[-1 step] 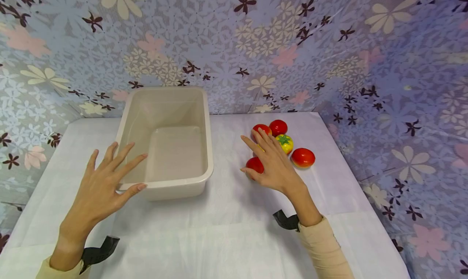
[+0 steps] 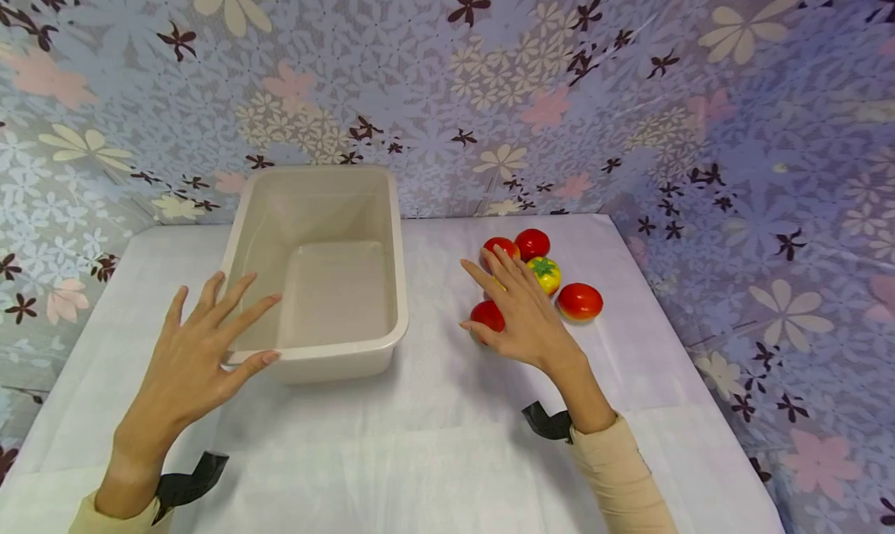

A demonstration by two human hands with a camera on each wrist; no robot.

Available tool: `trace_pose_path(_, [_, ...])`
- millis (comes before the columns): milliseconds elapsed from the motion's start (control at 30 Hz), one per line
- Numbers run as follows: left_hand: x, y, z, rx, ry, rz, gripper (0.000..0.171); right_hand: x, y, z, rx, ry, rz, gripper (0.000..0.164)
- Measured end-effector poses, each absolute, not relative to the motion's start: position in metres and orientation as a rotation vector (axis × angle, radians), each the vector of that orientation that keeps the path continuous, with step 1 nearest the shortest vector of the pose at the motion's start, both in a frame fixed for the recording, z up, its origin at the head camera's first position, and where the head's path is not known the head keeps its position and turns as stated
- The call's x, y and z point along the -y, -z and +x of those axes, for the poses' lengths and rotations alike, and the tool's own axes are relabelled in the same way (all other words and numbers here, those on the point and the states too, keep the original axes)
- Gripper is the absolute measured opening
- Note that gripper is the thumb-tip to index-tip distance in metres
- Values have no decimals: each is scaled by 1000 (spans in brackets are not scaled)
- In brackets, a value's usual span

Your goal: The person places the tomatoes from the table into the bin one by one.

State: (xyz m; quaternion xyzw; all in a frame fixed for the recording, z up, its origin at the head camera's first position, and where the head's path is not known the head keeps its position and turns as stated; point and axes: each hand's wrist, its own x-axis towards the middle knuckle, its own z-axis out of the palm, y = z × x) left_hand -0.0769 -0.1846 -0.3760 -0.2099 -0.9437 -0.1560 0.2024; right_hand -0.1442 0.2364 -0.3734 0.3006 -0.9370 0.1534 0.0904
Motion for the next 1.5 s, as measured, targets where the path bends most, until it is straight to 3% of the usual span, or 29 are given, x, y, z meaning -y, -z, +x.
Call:
trace_pose_path(133, [184,378,-77,2616,497,-566,68,-237,377,-144,2774,-459,886,85])
trace_pose_path(333, [187,387,-77,2454,1050,-308,43,-241,390,-146,2792,-560,804,81])
trace_pose_path(567, [204,391,-100,2128,1989,81,54,-249,413,-153,2787,-980,514,72])
trace_pose_path(867, [207,409,-125,1928,2254,-33,54,-253,449,-147,2669,-1132,415,69])
trace_pose_path(1167, [198,407,-130,1697,2318,-146,50,-252,457,-148,2912,-1016,482,75])
trace_pose_path(1500, [190,413,-134,1631,2387,-129,50,-251,458,-141,3041,-766,489,59])
